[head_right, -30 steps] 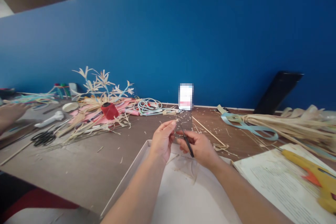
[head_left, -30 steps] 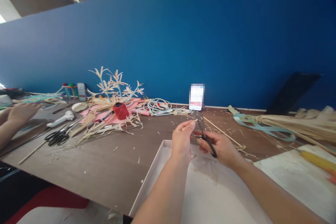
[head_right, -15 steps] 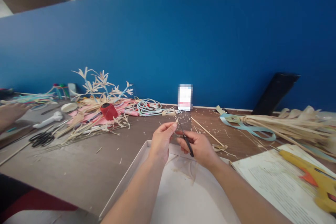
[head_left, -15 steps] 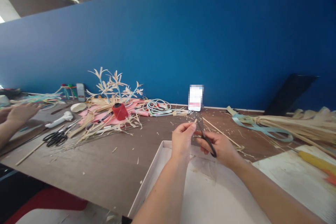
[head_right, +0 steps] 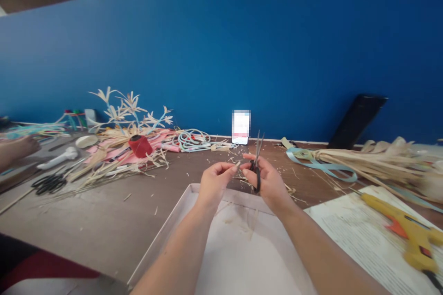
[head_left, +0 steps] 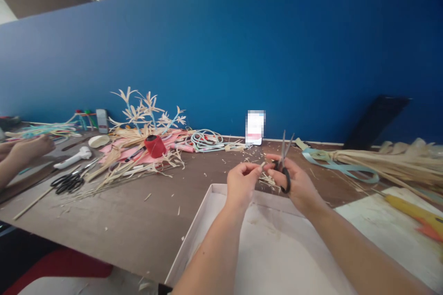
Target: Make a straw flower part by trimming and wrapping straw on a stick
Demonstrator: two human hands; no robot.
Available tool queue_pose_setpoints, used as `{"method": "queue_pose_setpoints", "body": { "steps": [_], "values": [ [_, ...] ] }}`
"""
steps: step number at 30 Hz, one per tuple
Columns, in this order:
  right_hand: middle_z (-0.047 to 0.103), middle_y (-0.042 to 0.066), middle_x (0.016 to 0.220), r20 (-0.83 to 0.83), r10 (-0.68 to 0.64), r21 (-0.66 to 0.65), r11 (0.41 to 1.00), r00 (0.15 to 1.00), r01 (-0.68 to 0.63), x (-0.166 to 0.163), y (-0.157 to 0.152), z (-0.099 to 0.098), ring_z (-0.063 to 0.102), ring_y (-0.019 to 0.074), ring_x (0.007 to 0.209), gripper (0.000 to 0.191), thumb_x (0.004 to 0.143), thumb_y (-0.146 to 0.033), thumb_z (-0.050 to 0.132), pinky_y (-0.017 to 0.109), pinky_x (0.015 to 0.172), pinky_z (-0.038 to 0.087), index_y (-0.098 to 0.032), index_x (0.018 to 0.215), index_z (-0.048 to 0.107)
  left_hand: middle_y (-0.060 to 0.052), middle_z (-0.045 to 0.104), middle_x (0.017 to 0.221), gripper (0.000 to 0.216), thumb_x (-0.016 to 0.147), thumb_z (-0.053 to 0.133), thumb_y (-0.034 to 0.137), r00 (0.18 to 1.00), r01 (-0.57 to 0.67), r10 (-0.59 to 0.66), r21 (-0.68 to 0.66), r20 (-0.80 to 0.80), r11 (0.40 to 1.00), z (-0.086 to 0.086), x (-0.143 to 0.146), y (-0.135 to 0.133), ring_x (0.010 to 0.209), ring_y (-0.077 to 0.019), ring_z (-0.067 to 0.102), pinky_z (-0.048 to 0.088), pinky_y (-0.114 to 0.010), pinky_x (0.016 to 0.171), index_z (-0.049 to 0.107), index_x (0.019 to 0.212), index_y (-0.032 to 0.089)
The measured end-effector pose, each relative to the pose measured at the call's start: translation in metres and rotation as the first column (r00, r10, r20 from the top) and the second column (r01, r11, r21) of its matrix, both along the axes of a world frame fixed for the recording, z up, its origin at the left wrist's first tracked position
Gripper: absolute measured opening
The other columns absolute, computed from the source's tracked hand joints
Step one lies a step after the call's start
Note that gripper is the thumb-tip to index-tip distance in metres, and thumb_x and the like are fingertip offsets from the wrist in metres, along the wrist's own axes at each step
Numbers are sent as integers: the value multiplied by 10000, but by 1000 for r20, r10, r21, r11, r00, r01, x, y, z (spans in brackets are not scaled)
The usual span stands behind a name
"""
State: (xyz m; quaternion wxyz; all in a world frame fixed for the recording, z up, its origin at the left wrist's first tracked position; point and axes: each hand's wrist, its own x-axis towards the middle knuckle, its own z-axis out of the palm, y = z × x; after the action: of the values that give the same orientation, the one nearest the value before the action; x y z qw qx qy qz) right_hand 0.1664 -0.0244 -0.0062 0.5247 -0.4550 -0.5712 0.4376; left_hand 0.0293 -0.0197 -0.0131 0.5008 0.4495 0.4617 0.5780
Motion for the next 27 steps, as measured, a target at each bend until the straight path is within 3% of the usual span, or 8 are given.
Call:
{"method": "queue_pose_setpoints", "body": {
  "steps": [8, 18, 23, 27],
  "values": [
    [546, 5, 833, -84, 52, 22, 998, 995, -51, 1, 2, -2, 524, 129, 705, 398, 720, -297, 636, 261, 651, 426, -234, 1097, 525, -29, 632, 663, 206, 630, 660, 337, 992, 85, -84, 3, -96, 996, 3, 3, -4, 621, -118, 522, 376, -223, 591, 662, 692, 141],
    [530, -12, 791, -84, -43, -5, 999, 996, 43, 3, 1, 3, 471, 104, 623, 392, 684, -284, 672, 223, 546, 378, -234, 1055, 556, -37, 635, 689, 205, 638, 654, 319, 979, 170, -171, -18, -114, 985, -2, 1, -1, 617, -113, 508, 366, -222, 585, 674, 729, 137],
    [534, -19, 802, -117, -99, 1, 995, 988, 99, 9, 6, -2, 414, 73, 553, 380, 692, -294, 672, 207, 491, 326, -246, 1055, 569, -38, 642, 713, 216, 640, 660, 321, 992, 105, -107, -31, -68, 994, -3, -2, 0, 656, -117, 523, 379, -224, 631, 685, 759, 143],
    [532, -21, 792, -101, -42, -12, 999, 994, 41, 6, 4, -2, 442, 79, 582, 380, 702, -296, 663, 208, 514, 340, -248, 1065, 562, -16, 630, 712, 236, 632, 676, 337, 999, 13, -11, -39, 50, 999, -2, -3, 2, 631, -84, 494, 369, -201, 624, 681, 774, 149]
  ]
}}
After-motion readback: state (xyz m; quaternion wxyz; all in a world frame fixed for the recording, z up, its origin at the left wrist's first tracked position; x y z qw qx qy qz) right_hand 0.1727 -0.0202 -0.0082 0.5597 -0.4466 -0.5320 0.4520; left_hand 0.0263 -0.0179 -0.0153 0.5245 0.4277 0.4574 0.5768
